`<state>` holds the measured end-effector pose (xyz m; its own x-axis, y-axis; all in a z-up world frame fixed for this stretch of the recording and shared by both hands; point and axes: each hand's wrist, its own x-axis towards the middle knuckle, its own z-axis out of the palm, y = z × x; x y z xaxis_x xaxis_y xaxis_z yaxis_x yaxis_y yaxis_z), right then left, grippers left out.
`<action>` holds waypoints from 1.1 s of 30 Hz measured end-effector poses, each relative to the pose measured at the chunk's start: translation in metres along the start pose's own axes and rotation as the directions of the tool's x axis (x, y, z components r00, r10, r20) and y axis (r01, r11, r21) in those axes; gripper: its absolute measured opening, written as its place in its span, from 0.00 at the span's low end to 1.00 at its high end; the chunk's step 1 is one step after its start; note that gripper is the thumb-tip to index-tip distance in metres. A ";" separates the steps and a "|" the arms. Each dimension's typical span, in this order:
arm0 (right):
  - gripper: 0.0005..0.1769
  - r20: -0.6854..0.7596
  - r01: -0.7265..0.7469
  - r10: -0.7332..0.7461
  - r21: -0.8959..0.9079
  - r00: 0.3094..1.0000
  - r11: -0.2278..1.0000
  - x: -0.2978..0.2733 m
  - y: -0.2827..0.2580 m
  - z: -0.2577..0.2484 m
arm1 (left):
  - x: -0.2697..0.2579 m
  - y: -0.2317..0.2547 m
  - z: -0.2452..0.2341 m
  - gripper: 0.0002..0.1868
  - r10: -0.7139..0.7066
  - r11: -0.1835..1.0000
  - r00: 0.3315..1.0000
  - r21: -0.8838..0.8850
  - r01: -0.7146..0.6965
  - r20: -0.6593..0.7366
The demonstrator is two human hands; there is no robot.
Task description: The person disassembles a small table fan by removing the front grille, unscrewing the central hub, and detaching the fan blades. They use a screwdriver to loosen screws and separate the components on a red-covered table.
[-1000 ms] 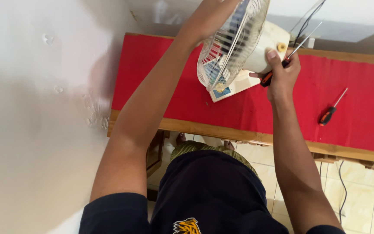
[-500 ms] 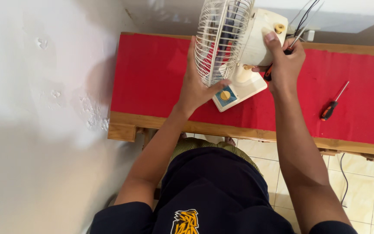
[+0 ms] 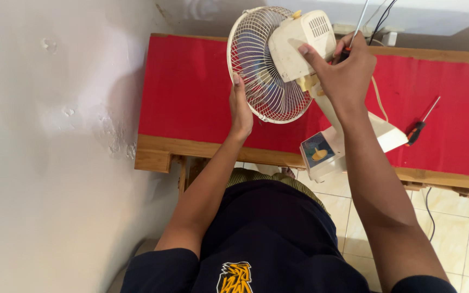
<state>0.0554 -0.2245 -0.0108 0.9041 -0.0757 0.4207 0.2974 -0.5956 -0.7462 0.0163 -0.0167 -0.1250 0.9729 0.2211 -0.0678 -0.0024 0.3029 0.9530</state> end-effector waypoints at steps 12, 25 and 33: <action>0.15 0.141 0.103 -0.063 -0.301 0.988 0.948 -0.078 0.032 -0.021 | 0.001 -0.035 -0.013 0.47 -0.173 0.983 0.984 -0.055 0.174 0.037; 0.20 0.661 0.160 0.170 -0.408 0.731 0.899 -0.133 0.006 0.010 | 0.011 -0.050 -0.019 0.47 -0.208 0.974 0.978 -0.088 0.208 0.007; 0.19 0.719 0.064 0.201 -0.323 0.665 0.944 -0.130 0.010 0.016 | 0.013 -0.052 -0.021 0.48 -0.231 0.972 0.973 -0.049 0.231 0.000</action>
<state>-0.0547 -0.2081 -0.0812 0.8818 0.4053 -0.2412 0.2396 -0.8255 -0.5109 0.0244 -0.0103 -0.1817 0.9472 0.1451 -0.2859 0.2106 0.3910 0.8960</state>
